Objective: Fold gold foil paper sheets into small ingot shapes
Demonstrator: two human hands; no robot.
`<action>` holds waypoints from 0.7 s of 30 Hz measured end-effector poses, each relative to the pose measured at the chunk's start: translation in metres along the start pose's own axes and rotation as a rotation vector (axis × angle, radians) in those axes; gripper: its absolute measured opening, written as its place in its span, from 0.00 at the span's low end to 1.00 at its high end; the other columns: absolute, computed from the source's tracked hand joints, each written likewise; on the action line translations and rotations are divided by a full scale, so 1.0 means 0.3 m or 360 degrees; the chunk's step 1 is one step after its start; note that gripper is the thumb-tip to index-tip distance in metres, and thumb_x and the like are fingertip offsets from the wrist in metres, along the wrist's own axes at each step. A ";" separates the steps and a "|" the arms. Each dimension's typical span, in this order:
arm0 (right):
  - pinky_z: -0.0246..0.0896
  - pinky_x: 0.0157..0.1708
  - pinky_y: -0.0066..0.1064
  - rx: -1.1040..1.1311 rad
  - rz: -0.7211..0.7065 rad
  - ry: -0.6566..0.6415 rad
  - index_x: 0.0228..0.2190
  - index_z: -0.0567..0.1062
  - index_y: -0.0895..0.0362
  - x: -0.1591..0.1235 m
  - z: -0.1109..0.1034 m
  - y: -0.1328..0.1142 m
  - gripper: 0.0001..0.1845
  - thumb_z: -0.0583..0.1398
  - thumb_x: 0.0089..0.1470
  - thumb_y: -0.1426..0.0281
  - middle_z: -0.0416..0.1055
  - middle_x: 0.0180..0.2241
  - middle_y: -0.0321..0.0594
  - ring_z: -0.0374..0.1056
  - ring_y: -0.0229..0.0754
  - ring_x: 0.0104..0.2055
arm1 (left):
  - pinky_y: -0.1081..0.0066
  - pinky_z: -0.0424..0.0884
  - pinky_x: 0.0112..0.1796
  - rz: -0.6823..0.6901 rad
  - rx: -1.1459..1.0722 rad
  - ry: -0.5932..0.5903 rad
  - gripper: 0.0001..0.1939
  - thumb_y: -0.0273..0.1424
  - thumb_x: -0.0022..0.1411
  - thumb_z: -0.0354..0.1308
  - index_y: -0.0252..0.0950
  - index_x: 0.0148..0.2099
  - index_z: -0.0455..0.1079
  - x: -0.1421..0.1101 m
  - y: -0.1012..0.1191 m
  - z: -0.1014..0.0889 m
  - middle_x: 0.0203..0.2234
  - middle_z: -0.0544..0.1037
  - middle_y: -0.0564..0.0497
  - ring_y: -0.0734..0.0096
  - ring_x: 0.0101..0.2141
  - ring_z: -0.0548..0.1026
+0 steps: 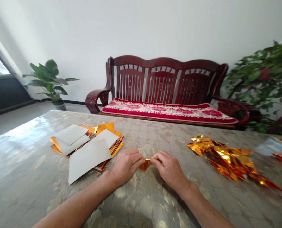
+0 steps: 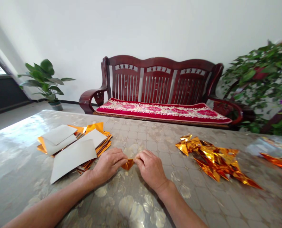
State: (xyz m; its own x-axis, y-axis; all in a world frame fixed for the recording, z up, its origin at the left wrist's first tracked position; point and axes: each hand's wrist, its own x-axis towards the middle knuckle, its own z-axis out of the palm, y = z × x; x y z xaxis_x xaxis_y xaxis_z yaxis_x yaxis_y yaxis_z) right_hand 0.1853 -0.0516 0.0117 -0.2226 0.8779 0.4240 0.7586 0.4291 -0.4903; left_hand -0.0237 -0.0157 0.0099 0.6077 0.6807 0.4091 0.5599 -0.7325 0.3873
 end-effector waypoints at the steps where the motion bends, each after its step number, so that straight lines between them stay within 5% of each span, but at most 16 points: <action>1: 0.55 0.34 0.28 -0.0009 0.0006 -0.0007 0.27 0.72 0.54 0.000 0.002 0.000 0.10 0.58 0.61 0.70 0.71 0.29 0.35 0.66 0.39 0.33 | 0.71 0.59 0.35 0.0000 0.0033 -0.0014 0.14 0.35 0.70 0.52 0.37 0.34 0.74 0.002 0.002 0.002 0.26 0.73 0.53 0.70 0.32 0.70; 9: 0.56 0.33 0.28 0.0176 0.0095 -0.0030 0.25 0.75 0.55 0.007 0.012 -0.025 0.10 0.60 0.57 0.69 0.72 0.26 0.35 0.67 0.38 0.31 | 0.73 0.58 0.32 -0.0089 -0.0144 -0.0043 0.18 0.33 0.69 0.52 0.36 0.27 0.70 0.005 0.032 0.017 0.23 0.70 0.54 0.73 0.29 0.68; 17: 0.59 0.24 0.27 0.1394 0.0765 0.0201 0.24 0.74 0.57 0.025 0.026 -0.010 0.19 0.61 0.53 0.54 0.68 0.19 0.33 0.62 0.36 0.22 | 0.75 0.60 0.31 -0.0480 -0.0803 0.0152 0.13 0.31 0.63 0.55 0.34 0.28 0.75 0.011 0.049 0.047 0.22 0.72 0.54 0.75 0.27 0.70; 21: 0.61 0.23 0.26 0.1709 0.0859 0.0297 0.28 0.77 0.57 0.022 0.046 -0.018 0.19 0.66 0.48 0.53 0.71 0.24 0.35 0.64 0.37 0.26 | 0.76 0.62 0.29 -0.0579 -0.1161 0.0227 0.11 0.35 0.60 0.57 0.34 0.31 0.77 0.013 0.062 0.052 0.23 0.73 0.54 0.75 0.26 0.69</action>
State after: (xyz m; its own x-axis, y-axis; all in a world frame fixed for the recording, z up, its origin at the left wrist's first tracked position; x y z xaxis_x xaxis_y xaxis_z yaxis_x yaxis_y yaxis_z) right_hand 0.1711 -0.0450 0.0066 0.1236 0.9919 0.0306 -0.1863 0.0535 -0.9810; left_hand -0.0021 -0.0266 0.0056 0.3544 0.9048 0.2363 0.1717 -0.3113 0.9347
